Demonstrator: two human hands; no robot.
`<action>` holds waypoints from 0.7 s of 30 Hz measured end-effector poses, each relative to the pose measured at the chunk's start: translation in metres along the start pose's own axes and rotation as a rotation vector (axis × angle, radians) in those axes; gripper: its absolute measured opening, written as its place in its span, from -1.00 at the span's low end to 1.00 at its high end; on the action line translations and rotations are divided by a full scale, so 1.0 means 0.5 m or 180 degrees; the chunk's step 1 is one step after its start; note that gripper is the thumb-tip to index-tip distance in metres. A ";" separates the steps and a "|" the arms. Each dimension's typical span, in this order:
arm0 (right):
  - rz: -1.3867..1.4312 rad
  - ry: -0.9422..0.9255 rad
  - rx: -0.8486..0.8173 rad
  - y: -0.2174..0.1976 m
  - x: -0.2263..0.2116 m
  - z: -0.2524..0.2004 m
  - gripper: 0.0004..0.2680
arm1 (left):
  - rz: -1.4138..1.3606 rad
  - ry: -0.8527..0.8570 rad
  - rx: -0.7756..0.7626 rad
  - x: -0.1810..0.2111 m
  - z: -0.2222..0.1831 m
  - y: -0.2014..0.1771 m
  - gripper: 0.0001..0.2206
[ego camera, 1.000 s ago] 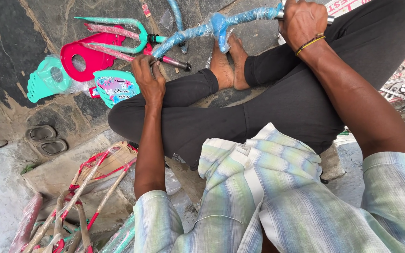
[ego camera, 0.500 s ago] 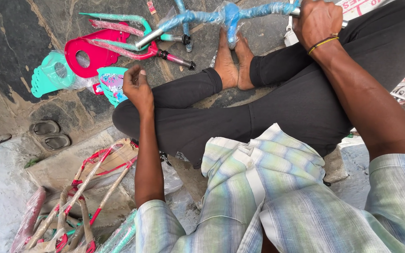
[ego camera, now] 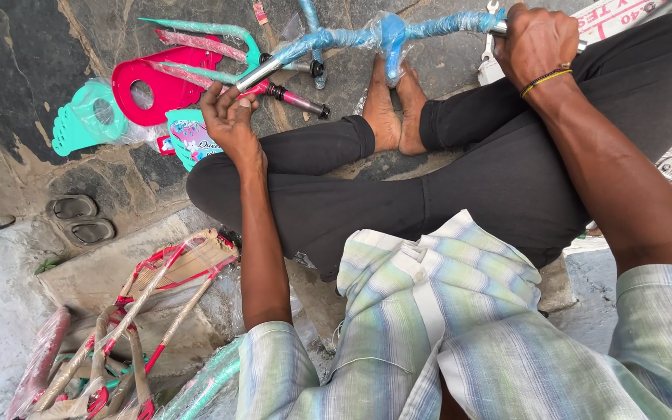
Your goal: The recorder sits on the floor to assemble and adjust various bicycle components including brakes and forks.
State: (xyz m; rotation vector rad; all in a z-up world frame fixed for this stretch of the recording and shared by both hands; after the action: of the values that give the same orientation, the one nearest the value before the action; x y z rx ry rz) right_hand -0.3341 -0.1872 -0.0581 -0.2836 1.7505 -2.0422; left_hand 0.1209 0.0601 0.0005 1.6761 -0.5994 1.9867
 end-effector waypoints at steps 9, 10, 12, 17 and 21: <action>0.0102 -0.0075 0.0007 0.014 0.003 -0.014 -0.89 | 0.0848 0.0403 -0.0308 0.000 -0.012 0.013 -0.64; 0.0070 -0.0098 0.0011 0.012 0.001 -0.011 -0.89 | 0.1312 0.0662 -0.0360 0.018 -0.018 0.024 -0.67; 0.0001 -0.0132 0.0032 0.006 -0.003 -0.005 -0.87 | 0.1780 0.0962 -0.0370 0.054 -0.024 0.044 -0.70; -0.0061 -0.0180 0.0121 -0.011 -0.010 -0.003 -0.84 | 0.2706 0.1515 -0.0425 0.063 -0.031 0.045 -0.75; -0.0023 -0.0177 0.0146 -0.007 -0.012 -0.006 -0.86 | 0.2710 0.1650 -0.0593 0.107 -0.039 0.053 -0.76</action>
State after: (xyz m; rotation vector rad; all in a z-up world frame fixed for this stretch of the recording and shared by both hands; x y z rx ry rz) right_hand -0.3306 -0.1814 -0.0546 -0.3301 1.6699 -2.0566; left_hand 0.0817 0.0548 0.0493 0.7582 -1.3854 2.6721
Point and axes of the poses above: each hand's wrist, its own z-axis towards the middle knuckle, its own y-axis out of the palm, x = y × z, the point moved 9 cm from there along z, towards the middle knuckle, and after that the axes turned 10 degrees about y, right-handed, at the moved point
